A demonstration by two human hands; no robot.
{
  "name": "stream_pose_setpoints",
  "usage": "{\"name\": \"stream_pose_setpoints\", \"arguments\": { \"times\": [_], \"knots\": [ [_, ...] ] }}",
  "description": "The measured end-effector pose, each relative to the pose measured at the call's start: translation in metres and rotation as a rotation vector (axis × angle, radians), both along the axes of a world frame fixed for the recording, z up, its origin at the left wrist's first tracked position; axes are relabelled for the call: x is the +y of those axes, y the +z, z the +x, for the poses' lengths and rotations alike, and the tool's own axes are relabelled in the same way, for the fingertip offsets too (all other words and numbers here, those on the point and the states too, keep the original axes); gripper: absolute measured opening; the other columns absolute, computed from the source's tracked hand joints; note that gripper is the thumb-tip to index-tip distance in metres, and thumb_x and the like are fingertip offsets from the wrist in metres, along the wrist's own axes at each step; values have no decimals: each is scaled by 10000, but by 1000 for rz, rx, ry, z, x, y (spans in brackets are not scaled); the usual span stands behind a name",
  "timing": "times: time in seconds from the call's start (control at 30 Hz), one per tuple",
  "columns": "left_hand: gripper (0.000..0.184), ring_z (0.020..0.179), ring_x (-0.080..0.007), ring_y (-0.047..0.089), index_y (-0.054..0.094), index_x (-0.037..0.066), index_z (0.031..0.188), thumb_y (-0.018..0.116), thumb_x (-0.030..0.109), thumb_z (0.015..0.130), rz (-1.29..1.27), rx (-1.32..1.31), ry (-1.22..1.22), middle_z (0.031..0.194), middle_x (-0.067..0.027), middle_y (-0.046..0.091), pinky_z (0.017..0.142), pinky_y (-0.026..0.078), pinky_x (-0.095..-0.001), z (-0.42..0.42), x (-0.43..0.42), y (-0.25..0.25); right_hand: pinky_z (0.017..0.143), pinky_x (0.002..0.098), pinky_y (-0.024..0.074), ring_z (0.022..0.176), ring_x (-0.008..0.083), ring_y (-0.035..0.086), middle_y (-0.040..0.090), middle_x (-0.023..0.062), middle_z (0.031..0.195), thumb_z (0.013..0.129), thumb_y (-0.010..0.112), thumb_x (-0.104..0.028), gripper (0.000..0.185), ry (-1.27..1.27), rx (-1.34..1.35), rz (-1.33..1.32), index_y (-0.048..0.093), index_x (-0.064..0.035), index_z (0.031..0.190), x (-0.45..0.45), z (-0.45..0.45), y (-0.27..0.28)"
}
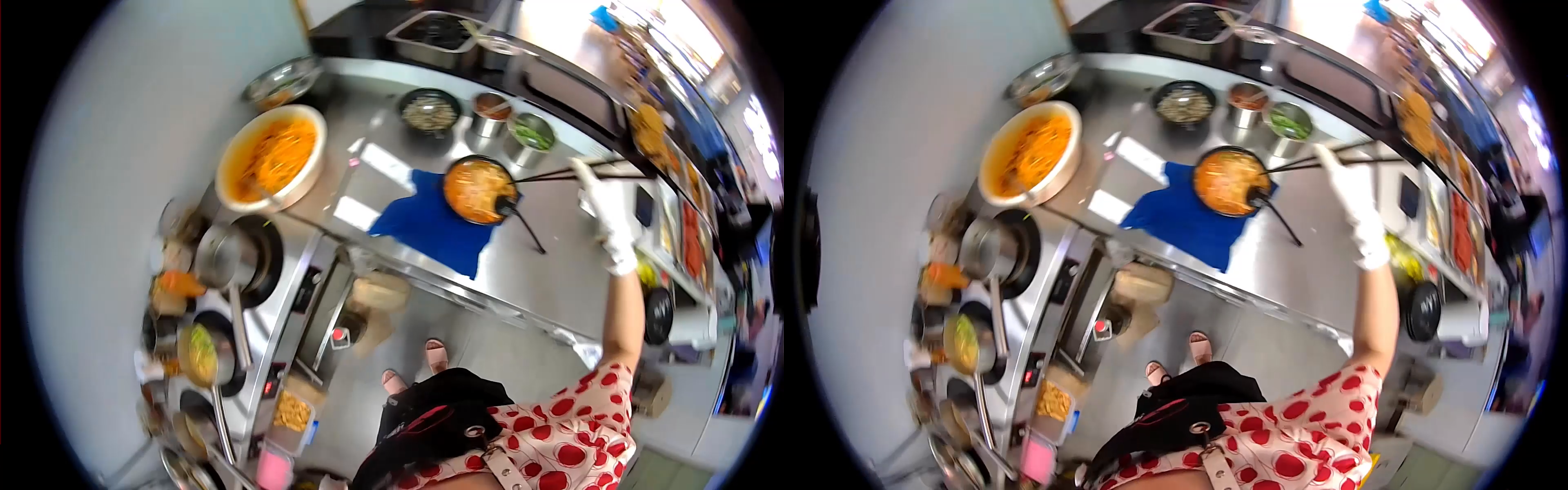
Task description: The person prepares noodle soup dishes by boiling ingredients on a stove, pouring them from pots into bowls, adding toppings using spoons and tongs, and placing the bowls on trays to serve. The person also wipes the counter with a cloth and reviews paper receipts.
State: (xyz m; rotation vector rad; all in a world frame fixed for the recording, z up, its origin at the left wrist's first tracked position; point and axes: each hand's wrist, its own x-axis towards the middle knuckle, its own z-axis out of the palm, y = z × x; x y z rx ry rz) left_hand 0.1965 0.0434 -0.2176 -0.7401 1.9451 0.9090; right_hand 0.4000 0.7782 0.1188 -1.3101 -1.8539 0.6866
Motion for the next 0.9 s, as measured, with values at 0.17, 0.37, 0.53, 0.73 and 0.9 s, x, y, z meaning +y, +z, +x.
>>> {"name": "stream_pose_setpoints", "arguments": {
  "times": [0.17, 0.37, 0.53, 0.73, 0.9],
  "knots": [
    [264, 553, -192, 602, 636, 33, 923, 625, 291, 868, -99, -31, 66, 704, -91, 630, 486, 480, -325, 60, -85, -14, 742, 249, 502, 821, 110, 624, 663, 94, 893, 908, 629, -157, 202, 144, 209, 2, 691, 25, 967, -44, -71, 22],
    [335, 573, -216, 627, 624, -41, 968, 635, 280, 872, -26, 107, 414, 746, -137, 656, 498, 495, -330, 61, -68, -40, 843, 321, 496, 914, 200, 632, 667, 124, 1015, 904, 566, -53, 155, 978, 493, -177, 673, 26, 984, -216, -257, -6],
    [408, 617, -213, 637, 589, -77, 1036, 642, 294, 874, 118, 130, 389, 800, -152, 667, 546, 497, -321, 40, -65, -41, 847, 290, 500, 918, 162, 645, 693, 92, 1003, 885, 611, -53, 159, 1431, 413, -358, 683, 9, 1012, -395, -418, -68],
    [412, 637, -200, 641, 571, -69, 1077, 627, 294, 890, 107, 78, 412, 829, -152, 672, 561, 500, -321, 33, -95, -56, 748, 293, 503, 851, 218, 650, 663, 105, 893, 885, 612, -111, 143, 1501, 278, -329, 649, 11, 949, -489, -500, -136],
    [383, 573, -181, 619, 574, -48, 1082, 623, 284, 897, 90, -41, 464, 768, -119, 661, 481, 477, -302, 34, -126, -71, 802, 280, 501, 865, 176, 647, 682, 95, 936, 885, 612, -64, 109, 1597, 156, -327, 667, 6, 948, -478, -491, -123]
  ]
}}
